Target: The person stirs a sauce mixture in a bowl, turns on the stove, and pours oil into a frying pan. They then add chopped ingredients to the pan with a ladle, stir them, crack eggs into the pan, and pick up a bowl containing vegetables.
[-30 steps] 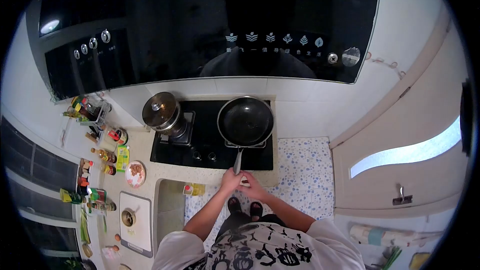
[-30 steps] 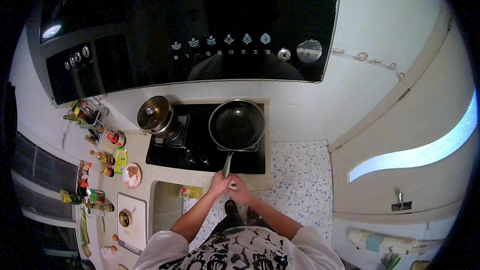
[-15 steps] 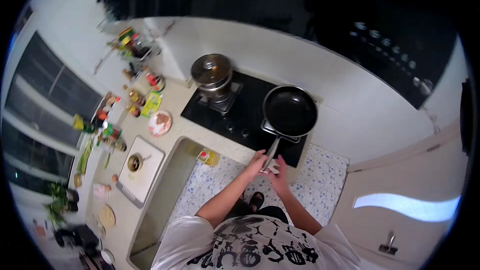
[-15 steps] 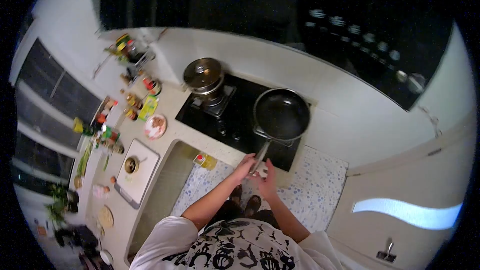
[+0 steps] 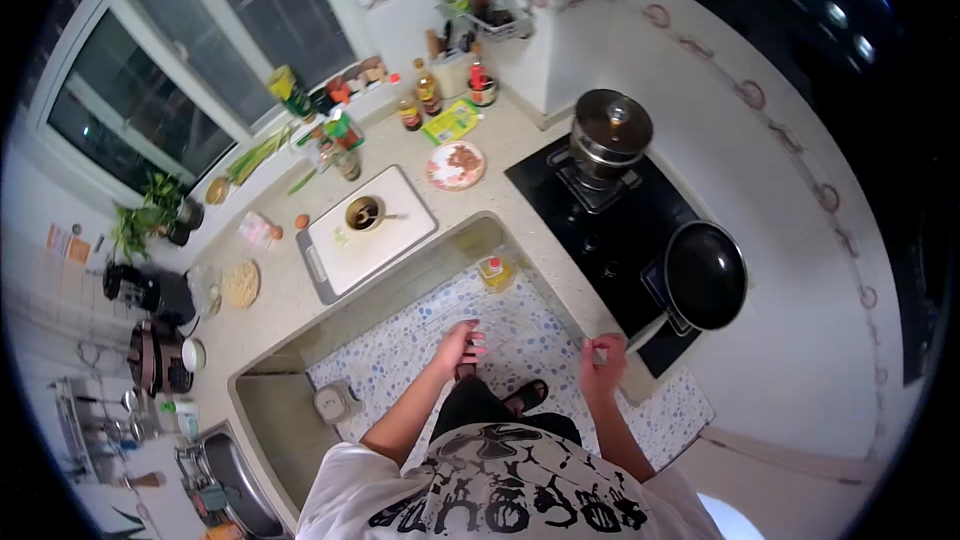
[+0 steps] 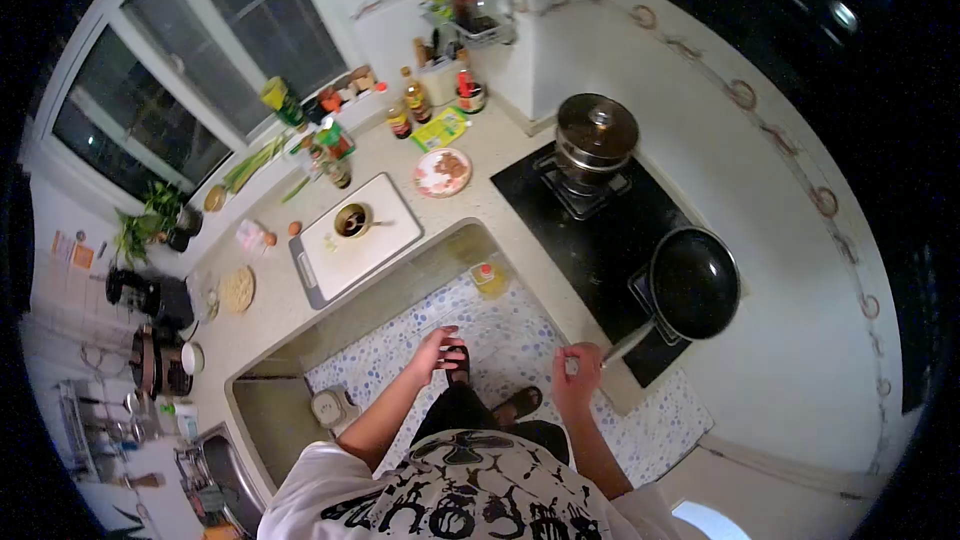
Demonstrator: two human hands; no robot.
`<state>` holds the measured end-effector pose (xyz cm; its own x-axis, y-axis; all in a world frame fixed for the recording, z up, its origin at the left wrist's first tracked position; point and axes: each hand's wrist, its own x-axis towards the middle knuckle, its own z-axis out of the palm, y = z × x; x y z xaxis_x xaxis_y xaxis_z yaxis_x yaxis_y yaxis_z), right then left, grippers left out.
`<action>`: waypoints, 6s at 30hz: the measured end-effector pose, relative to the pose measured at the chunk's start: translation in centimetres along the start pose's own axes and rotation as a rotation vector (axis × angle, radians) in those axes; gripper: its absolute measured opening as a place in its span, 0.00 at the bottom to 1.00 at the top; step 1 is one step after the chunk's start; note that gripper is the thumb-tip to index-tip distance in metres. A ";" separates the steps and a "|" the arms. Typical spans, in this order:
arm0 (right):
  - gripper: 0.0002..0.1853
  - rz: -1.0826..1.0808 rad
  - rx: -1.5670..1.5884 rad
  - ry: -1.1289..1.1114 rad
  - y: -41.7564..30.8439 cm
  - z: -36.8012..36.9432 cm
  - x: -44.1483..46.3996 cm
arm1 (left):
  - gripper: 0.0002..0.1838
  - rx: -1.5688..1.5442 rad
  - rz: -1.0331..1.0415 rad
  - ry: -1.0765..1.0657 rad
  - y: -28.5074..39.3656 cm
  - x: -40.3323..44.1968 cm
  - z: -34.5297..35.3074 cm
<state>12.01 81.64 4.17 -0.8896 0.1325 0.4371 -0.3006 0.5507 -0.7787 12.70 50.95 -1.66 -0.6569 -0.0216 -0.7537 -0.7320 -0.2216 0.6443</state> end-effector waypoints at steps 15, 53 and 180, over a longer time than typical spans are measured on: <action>0.08 0.343 0.186 -0.769 -5.9 23.8 0.8 | 0.25 -0.379 0.229 0.493 2.1 5.3 -26.8; 0.18 0.766 0.355 -0.728 -13.9 61.8 -3.2 | 0.24 0.857 0.691 0.571 16.9 18.6 -42.4; 0.27 -0.651 0.882 -1.828 -112.0 87.6 -70.3 | 0.07 -0.787 0.596 1.528 -39.0 -54.0 -68.5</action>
<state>78.09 -61.55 21.28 0.2981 -0.9164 0.2672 -0.1837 -0.3298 -0.9260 89.13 -6.00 5.06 0.2865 -0.9356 -0.2060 0.0561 -0.1983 0.9785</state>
